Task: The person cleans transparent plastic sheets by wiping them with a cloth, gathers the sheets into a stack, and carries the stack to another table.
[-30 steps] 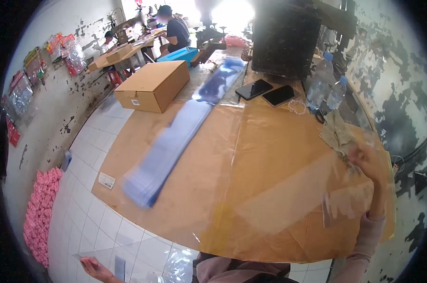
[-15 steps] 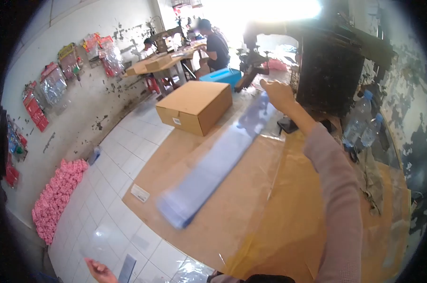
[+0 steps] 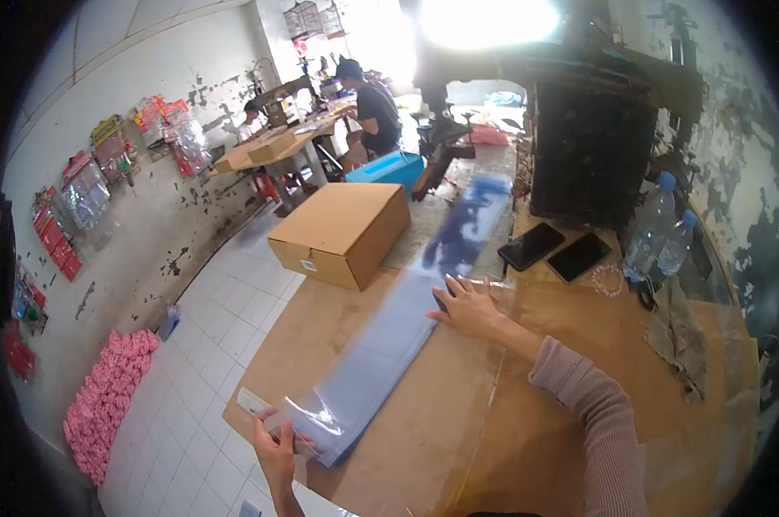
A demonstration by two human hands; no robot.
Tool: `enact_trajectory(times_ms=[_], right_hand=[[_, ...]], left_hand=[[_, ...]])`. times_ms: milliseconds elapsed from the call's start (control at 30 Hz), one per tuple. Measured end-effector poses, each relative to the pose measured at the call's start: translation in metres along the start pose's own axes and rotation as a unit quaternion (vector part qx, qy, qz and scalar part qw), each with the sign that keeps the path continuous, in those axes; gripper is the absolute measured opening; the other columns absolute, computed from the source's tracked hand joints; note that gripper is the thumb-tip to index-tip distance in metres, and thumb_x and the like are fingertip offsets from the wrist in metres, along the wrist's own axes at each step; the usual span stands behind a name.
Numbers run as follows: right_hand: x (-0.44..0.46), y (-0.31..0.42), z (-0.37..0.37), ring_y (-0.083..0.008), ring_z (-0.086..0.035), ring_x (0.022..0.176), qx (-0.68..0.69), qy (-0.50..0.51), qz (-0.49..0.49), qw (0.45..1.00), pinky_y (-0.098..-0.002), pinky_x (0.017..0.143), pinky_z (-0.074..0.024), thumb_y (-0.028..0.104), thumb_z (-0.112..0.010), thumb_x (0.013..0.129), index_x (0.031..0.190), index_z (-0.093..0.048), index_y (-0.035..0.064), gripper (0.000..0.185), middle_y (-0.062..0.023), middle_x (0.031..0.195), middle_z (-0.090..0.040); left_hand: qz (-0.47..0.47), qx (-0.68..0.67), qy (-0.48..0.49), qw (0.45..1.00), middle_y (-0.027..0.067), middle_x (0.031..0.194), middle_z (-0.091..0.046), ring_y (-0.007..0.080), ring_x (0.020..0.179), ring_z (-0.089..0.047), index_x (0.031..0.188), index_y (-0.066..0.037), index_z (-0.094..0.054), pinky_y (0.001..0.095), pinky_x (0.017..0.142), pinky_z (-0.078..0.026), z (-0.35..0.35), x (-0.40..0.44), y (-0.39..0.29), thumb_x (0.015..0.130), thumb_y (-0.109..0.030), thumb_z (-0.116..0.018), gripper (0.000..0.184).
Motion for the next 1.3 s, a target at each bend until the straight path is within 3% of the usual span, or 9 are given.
enact_trajectory(times_ms=[133,333,433,600,667,867,1033,1200,1300], right_hand=[[-0.005,-0.006,-0.009,-0.04,-0.023,0.131,-0.026,-0.015,-0.029,0.999,-0.071,0.097,-0.0139,0.058,-0.037,0.087,0.134,-0.036,0.0133,0.065,-0.0163,0.141,-0.028],[-0.029,0.001,0.007,-0.0397,-0.022,0.131,-0.007,-0.054,-0.015,0.998,-0.0677,0.098,-0.0175,0.053,-0.042,0.088,0.132,-0.039,0.0111,0.061,-0.0203,0.14,-0.026],[-0.093,0.011,0.029,-0.0403,-0.024,0.13,-0.011,0.006,0.057,0.998,-0.0661,0.098,-0.0217,0.052,-0.044,0.087,0.128,-0.043,0.0112,0.058,-0.0224,0.14,-0.025],[-0.265,0.018,0.072,-0.0417,-0.03,0.127,0.031,0.065,0.108,0.992,-0.0579,0.099,-0.0293,0.049,-0.051,0.085,0.125,-0.047,0.0103,0.056,-0.0242,0.138,-0.029],[-0.327,0.002,0.077,-0.0414,-0.033,0.124,0.067,0.017,0.035,0.997,-0.0517,0.098,-0.0324,0.046,-0.056,0.083,0.124,-0.047,0.01,0.055,-0.0243,0.137,-0.03],[-0.492,-0.048,0.121,-0.0392,-0.042,0.118,-0.008,-0.075,-0.342,0.936,-0.0445,0.096,-0.0359,0.039,-0.067,0.075,0.125,-0.046,0.0094,0.061,-0.023,0.13,-0.041],[-0.544,-0.059,0.092,-0.0369,-0.041,0.119,-0.004,-0.093,-0.341,0.935,-0.0454,0.099,-0.0321,0.043,-0.066,0.074,0.127,-0.045,0.0081,0.067,-0.0201,0.134,-0.037],[-0.517,-0.012,0.054,-0.0336,-0.033,0.127,-0.051,-0.123,-0.377,0.916,-0.0499,0.103,-0.0245,0.045,-0.065,0.075,0.129,-0.044,0.0087,0.068,-0.0176,0.139,-0.032],[-0.51,-0.001,0.052,-0.0295,-0.031,0.13,-0.035,-0.154,-0.391,0.907,-0.0485,0.104,-0.0223,0.042,-0.065,0.075,0.128,-0.046,0.0129,0.063,-0.0134,0.14,-0.034]], left_hand=[[0.014,0.112,0.006,0.994,0.0098,0.054,-0.057,0.0166,0.041,-0.055,0.114,0.0,-0.039,0.0266,0.038,-0.039,-0.004,0.016,0.003,0.086,-0.012,-0.057,0.035],[0.026,0.261,0.005,0.965,0.0084,0.051,-0.053,0.015,0.039,-0.05,0.13,-0.001,-0.034,0.0294,0.04,-0.037,-0.005,0.014,0.001,0.085,-0.024,-0.06,0.056],[-0.121,0.448,-0.099,0.88,0.007,0.048,-0.049,0.0142,0.04,-0.045,0.136,-0.004,-0.03,0.032,0.042,-0.035,0.006,-0.006,0.006,0.085,-0.03,-0.06,0.065],[-0.148,0.402,-0.027,0.903,0.0064,0.049,-0.042,0.0131,0.045,-0.041,0.133,-0.007,-0.039,0.0312,0.045,-0.033,-0.006,-0.037,-0.009,0.086,-0.031,-0.059,0.056],[-0.18,0.357,0.032,0.916,0.0064,0.05,-0.04,0.0128,0.045,-0.038,0.126,-0.005,-0.048,0.0285,0.046,-0.034,-0.03,-0.051,-0.009,0.086,-0.028,-0.059,0.047],[-0.404,0.374,0.368,0.749,0.0061,0.069,-0.056,0.0224,0.064,-0.054,0.119,-0.004,-0.051,0.035,0.062,-0.041,-0.143,-0.109,-0.07,0.079,-0.022,-0.065,0.046],[-0.502,0.318,0.54,0.597,0.0123,0.111,-0.051,0.0259,0.094,-0.053,0.118,-0.005,-0.05,0.0384,0.077,-0.042,-0.24,-0.175,-0.087,0.079,-0.025,-0.065,0.046],[-0.668,0.075,0.616,0.411,0.0082,0.108,-0.049,0.025,0.102,-0.05,0.118,-0.01,-0.049,0.0386,0.084,-0.041,-0.34,-0.227,-0.064,0.074,-0.034,-0.066,0.053],[-0.63,0.134,0.678,0.354,0.0048,0.106,-0.05,0.0224,0.102,-0.05,0.114,-0.012,-0.052,0.0373,0.083,-0.04,-0.362,-0.244,-0.055,0.072,-0.038,-0.066,0.051]])
Point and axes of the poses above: each hand's wrist, its own x-axis towards the middle knuckle, its own z-axis out of the back of the hand, y = z × x, the point moved 2 cm from there along x, towards the middle knuckle
